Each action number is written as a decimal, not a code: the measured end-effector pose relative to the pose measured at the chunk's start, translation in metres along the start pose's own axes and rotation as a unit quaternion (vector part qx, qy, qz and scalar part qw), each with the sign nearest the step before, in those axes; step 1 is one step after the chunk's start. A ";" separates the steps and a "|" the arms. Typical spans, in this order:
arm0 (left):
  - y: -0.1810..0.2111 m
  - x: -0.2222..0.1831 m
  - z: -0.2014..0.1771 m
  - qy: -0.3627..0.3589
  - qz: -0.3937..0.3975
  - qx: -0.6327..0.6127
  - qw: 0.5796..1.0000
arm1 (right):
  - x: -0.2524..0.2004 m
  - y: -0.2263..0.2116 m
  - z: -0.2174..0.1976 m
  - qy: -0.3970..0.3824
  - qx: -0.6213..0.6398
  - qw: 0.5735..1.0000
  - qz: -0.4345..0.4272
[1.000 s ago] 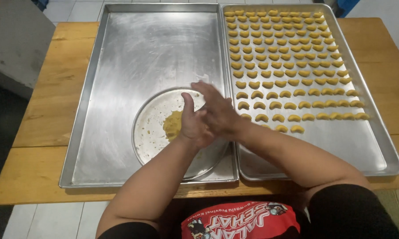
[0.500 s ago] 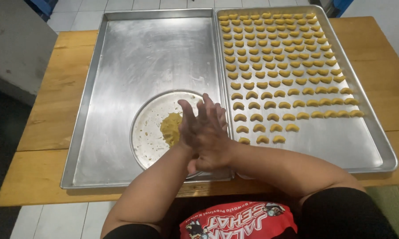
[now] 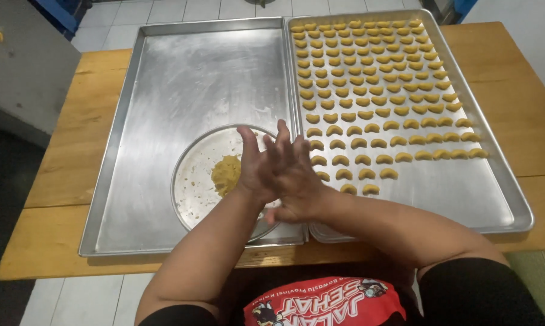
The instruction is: Manually shaping dough into crescent-shaped cookies and arranging them on a large baking tray.
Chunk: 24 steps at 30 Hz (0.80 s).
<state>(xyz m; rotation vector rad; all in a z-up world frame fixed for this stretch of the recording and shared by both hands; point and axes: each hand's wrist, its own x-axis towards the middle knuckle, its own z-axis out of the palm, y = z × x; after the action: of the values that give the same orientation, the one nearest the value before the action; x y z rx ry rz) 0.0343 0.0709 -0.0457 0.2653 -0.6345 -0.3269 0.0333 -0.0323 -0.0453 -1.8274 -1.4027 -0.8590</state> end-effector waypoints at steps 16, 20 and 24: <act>0.009 0.010 0.007 0.133 -0.133 -0.079 0.979 | -0.029 0.061 0.010 -0.035 -0.205 0.970 0.123; 0.000 0.004 0.013 0.122 -0.184 -0.163 0.962 | -0.005 0.050 0.004 -0.007 -0.195 0.971 0.135; -0.050 0.012 -0.004 -0.060 0.484 0.212 0.847 | -0.012 0.015 0.008 -0.030 -0.157 0.980 0.115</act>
<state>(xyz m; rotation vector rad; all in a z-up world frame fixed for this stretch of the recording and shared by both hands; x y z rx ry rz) 0.0354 0.0210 -0.0592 0.3122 -0.8841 0.7935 0.0458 -0.0355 -0.0616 -2.2190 -1.1077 -0.9504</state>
